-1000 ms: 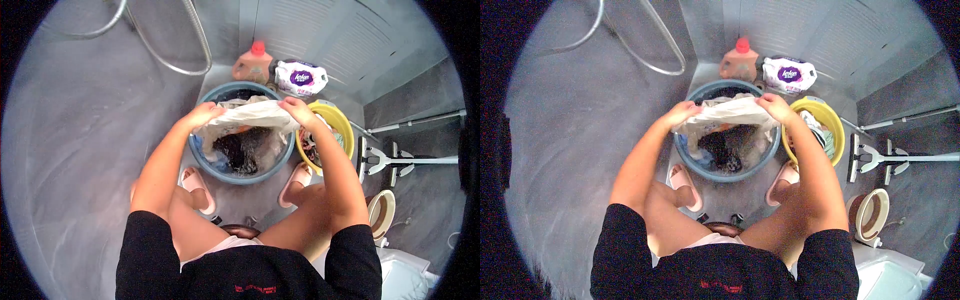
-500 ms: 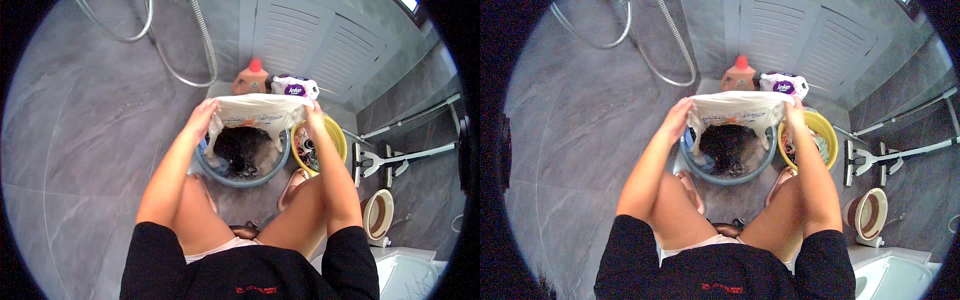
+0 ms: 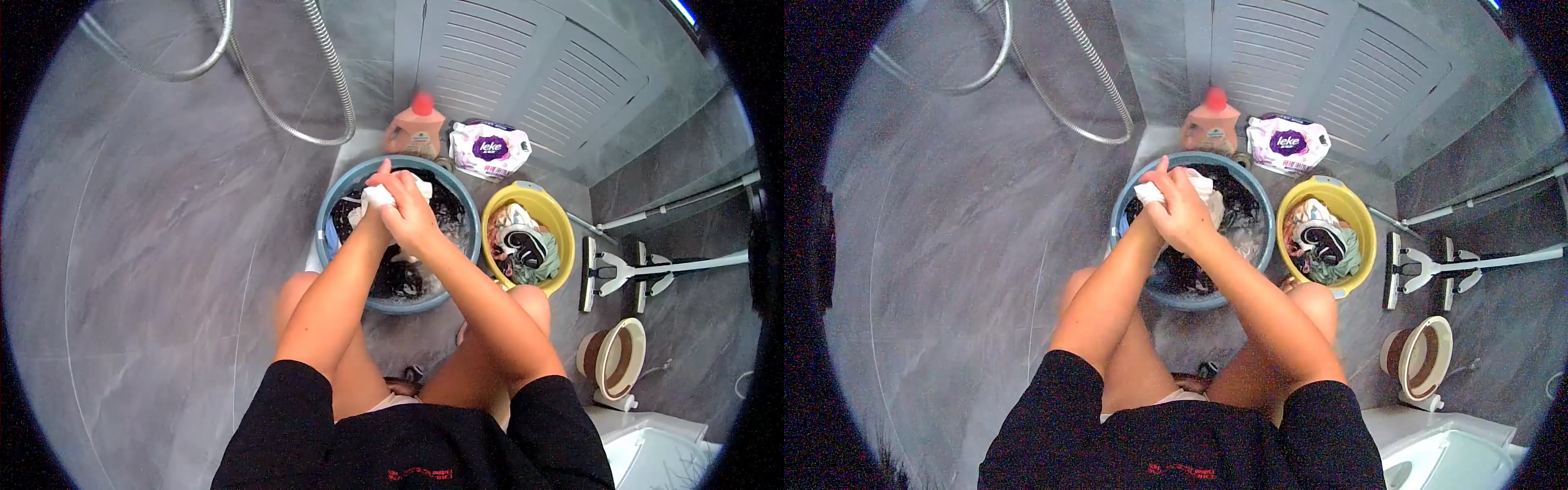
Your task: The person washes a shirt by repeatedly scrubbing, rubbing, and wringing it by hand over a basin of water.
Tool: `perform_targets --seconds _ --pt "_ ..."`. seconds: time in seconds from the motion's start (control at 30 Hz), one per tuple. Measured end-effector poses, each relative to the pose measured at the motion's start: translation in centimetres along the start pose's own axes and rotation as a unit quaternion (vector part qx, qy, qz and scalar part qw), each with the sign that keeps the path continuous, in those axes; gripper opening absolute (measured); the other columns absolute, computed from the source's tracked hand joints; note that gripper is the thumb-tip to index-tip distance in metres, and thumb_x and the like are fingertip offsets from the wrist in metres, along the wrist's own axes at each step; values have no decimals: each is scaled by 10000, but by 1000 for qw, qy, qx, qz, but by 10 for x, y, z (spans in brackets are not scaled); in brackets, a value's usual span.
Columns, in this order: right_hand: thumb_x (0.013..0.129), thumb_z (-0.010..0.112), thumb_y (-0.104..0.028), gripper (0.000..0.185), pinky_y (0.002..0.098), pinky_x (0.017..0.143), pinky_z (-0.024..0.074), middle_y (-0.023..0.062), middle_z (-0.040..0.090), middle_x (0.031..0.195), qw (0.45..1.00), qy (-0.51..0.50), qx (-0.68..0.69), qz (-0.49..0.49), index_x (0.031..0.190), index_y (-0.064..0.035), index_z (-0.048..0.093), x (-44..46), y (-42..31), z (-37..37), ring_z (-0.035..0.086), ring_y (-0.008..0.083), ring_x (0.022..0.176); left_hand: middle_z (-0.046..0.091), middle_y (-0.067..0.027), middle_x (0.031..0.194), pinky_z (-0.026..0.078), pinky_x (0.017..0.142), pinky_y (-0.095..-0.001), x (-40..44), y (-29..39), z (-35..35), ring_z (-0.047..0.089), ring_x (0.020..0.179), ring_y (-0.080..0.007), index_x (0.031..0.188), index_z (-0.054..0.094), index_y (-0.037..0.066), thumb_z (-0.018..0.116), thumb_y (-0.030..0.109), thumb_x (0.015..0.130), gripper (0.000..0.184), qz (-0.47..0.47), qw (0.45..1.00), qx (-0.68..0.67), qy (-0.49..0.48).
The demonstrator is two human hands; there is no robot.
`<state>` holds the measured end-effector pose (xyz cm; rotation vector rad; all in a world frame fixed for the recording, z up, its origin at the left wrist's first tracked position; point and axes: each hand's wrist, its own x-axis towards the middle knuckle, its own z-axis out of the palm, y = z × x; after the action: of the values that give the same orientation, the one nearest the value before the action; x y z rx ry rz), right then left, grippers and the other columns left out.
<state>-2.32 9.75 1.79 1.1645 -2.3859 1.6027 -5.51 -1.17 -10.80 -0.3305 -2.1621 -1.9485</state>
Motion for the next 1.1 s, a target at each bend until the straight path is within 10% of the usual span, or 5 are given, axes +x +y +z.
perform_targets --seconds 0.1,0.4,0.5,0.93,1.1 --pt "766 529 -274 311 426 785 431 171 492 902 991 38 -127 -24 981 -51 555 7 -16 0 519 348 876 532 -55 988 400 873 -367 -4 25 -1 502 950 -204 1010 490 132 376 428 930 327 -146 801 -580 31" --pt "791 530 -406 390 442 654 474 194 633 734 942 111 -163 273 774 -33 645 35 51 -20 620 363 711 598 -53 845 467 686 -343 23 76 43 577 755 -200 884 573 79 467 323 860 267 -352 786 -404 308" --pt "805 496 -390 382 458 653 470 216 611 724 963 66 -209 154 735 -44 641 18 17 8 604 388 714 604 -53 835 480 696 -409 9 -10 -13 589 798 -210 852 563 134 461 398 844 283 -168 725 -668 35" --pt "860 514 -246 309 372 866 434 182 603 1079 986 132 12 102 1083 -54 606 31 85 -52 572 320 1016 598 -18 791 463 657 -252 12 110 -49 578 722 -106 825 567 91 613 178 840 99 -275 903 -279 176" --pt "844 582 -270 311 319 846 433 119 636 998 932 -339 -2 133 1047 -36 617 1 66 -83 583 199 924 620 -73 893 476 713 -270 -2 115 -99 590 806 -142 1117 542 34 600 141 840 302 -249 943 -55 216"
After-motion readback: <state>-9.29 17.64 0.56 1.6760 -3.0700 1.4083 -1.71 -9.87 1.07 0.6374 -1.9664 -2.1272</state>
